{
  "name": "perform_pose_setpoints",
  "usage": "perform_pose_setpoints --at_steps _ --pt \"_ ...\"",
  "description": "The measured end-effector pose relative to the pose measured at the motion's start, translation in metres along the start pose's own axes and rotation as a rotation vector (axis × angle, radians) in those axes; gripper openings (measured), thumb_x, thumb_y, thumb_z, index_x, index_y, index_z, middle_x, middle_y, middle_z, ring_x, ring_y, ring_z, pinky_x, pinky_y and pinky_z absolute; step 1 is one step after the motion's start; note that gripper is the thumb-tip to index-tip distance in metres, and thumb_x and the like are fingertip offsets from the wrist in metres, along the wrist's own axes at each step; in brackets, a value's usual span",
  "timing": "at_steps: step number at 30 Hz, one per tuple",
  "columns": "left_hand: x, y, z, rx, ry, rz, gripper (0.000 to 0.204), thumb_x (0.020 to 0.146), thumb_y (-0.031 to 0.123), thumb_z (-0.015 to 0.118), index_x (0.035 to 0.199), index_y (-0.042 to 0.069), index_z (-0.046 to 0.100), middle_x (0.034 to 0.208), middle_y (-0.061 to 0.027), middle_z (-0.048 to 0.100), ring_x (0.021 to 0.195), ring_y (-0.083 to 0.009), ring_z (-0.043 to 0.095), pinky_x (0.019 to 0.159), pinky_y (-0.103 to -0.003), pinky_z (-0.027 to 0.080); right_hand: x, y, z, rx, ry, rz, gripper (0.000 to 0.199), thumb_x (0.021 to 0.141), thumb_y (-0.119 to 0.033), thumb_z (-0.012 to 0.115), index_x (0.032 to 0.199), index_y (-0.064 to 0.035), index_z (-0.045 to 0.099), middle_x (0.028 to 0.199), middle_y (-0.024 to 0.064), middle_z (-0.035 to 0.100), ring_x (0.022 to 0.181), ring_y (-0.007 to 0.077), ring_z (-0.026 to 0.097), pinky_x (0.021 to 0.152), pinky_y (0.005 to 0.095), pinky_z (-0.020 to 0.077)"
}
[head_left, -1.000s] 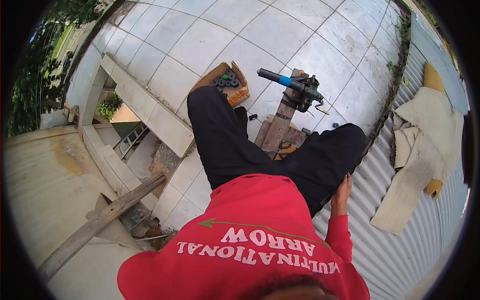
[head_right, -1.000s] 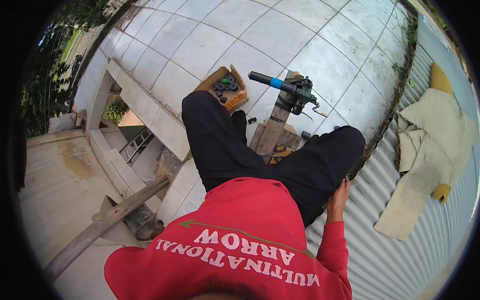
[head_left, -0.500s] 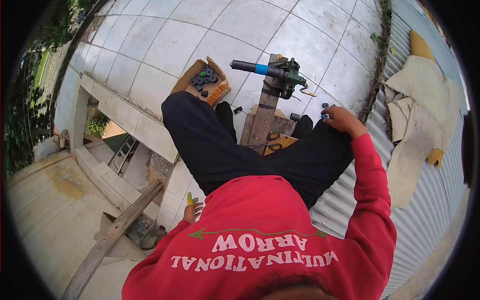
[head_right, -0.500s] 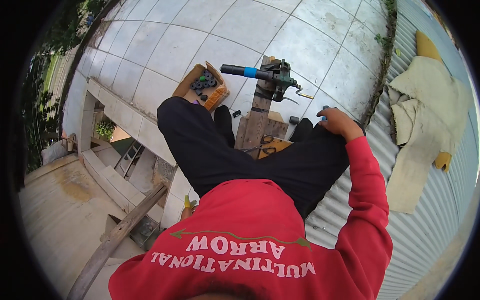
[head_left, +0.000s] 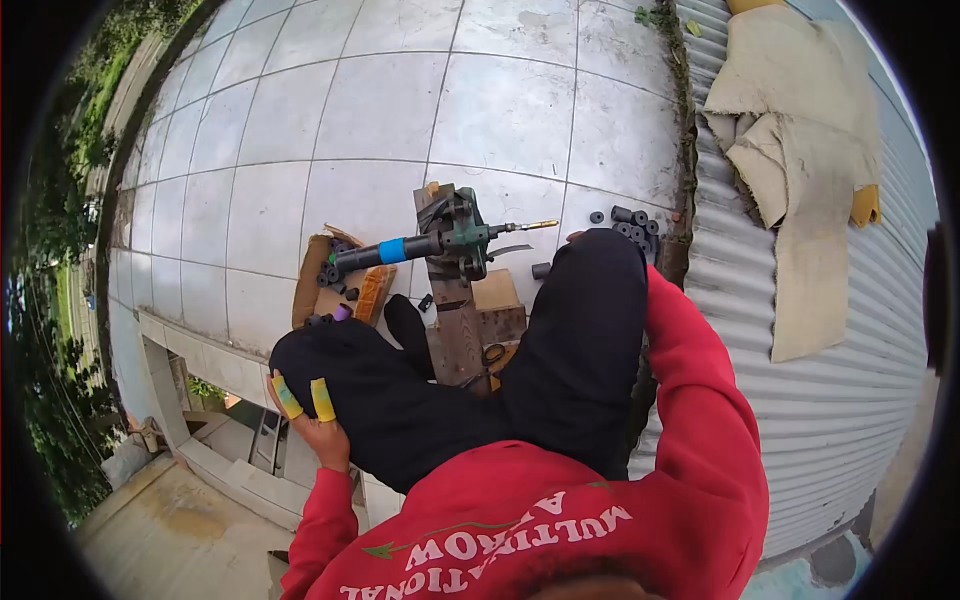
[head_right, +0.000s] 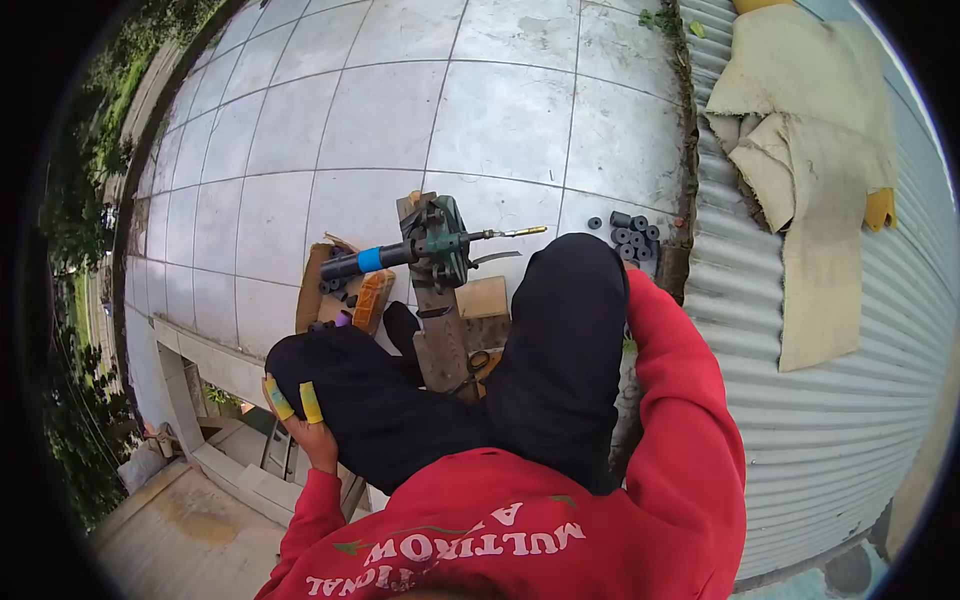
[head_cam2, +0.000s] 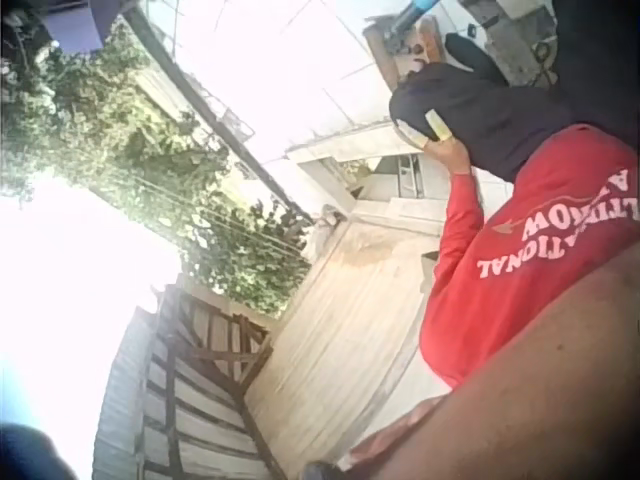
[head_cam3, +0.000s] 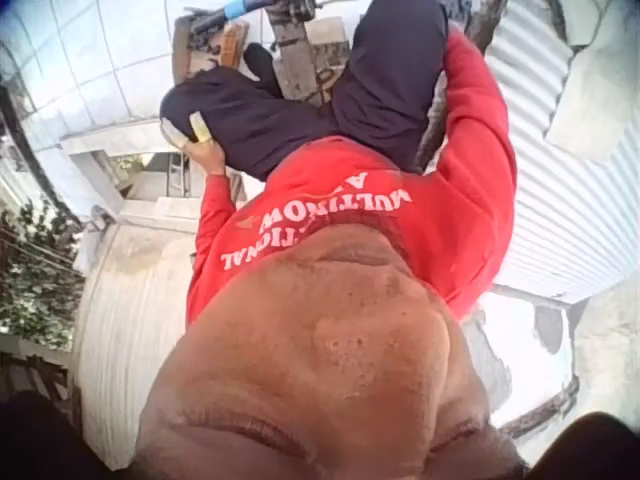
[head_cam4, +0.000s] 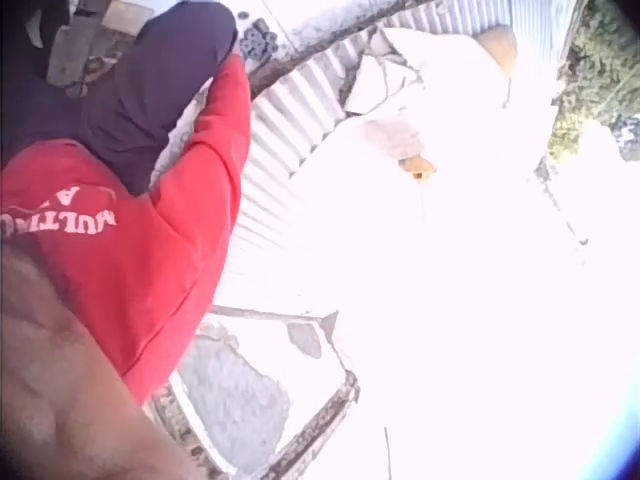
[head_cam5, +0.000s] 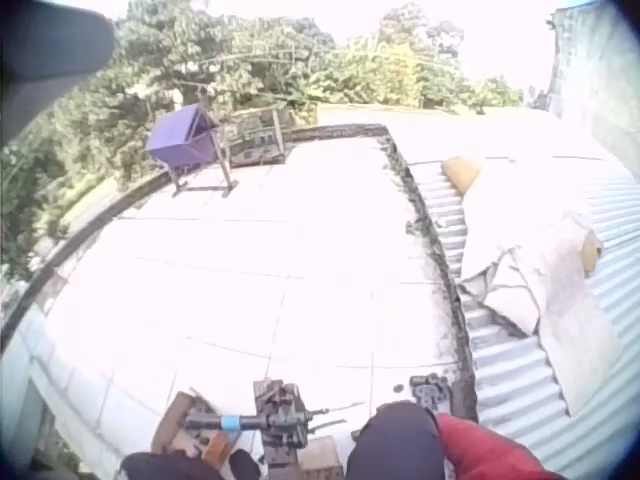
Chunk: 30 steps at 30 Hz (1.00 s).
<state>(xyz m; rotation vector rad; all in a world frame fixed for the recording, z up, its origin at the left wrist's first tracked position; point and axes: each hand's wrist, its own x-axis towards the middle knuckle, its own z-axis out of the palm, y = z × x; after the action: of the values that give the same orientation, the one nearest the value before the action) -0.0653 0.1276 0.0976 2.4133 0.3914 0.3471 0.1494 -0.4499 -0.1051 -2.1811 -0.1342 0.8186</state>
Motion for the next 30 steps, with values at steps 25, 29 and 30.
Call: perform_pose_setpoints --at_steps 25,29,30 --pt "-0.013 -0.069 -0.012 -0.001 -0.033 -0.249 0.054 0.105 0.018 0.051 0.148 -0.009 0.033 0.141 -0.0216 0.045 0.131 -0.0299 0.046 0.116 -0.038 0.032 -0.068 0.152 0.205 0.347 1.358 0.793 0.053 0.074 -0.015 0.086 0.119 -0.0034 0.062 0.107 0.0181 0.067 0.102 0.0372 0.066 0.09 0.0455 0.0517" --pt "-0.017 -0.066 -0.004 0.194 -0.062 -0.266 0.05 0.105 0.017 0.049 0.145 -0.009 0.037 0.139 -0.0213 0.047 0.122 -0.0276 0.052 0.11 -0.036 0.037 -0.074 0.219 0.166 0.194 1.355 0.823 0.054 0.074 -0.011 0.083 0.124 -0.0015 0.065 0.114 0.0234 0.069 0.11 0.0407 0.065 0.096 0.0462 0.0505" --pt "-0.02 -0.07 -0.008 0.117 -0.059 -0.315 0.049 0.105 0.017 0.049 0.145 -0.009 0.037 0.139 -0.0206 0.048 0.122 -0.0272 0.052 0.111 -0.036 0.036 -0.065 0.221 0.159 0.206 1.338 0.808 0.054 0.074 -0.011 0.083 0.124 -0.0015 0.065 0.114 0.0234 0.069 0.11 0.0407 0.065 0.096 0.0462 0.0505"
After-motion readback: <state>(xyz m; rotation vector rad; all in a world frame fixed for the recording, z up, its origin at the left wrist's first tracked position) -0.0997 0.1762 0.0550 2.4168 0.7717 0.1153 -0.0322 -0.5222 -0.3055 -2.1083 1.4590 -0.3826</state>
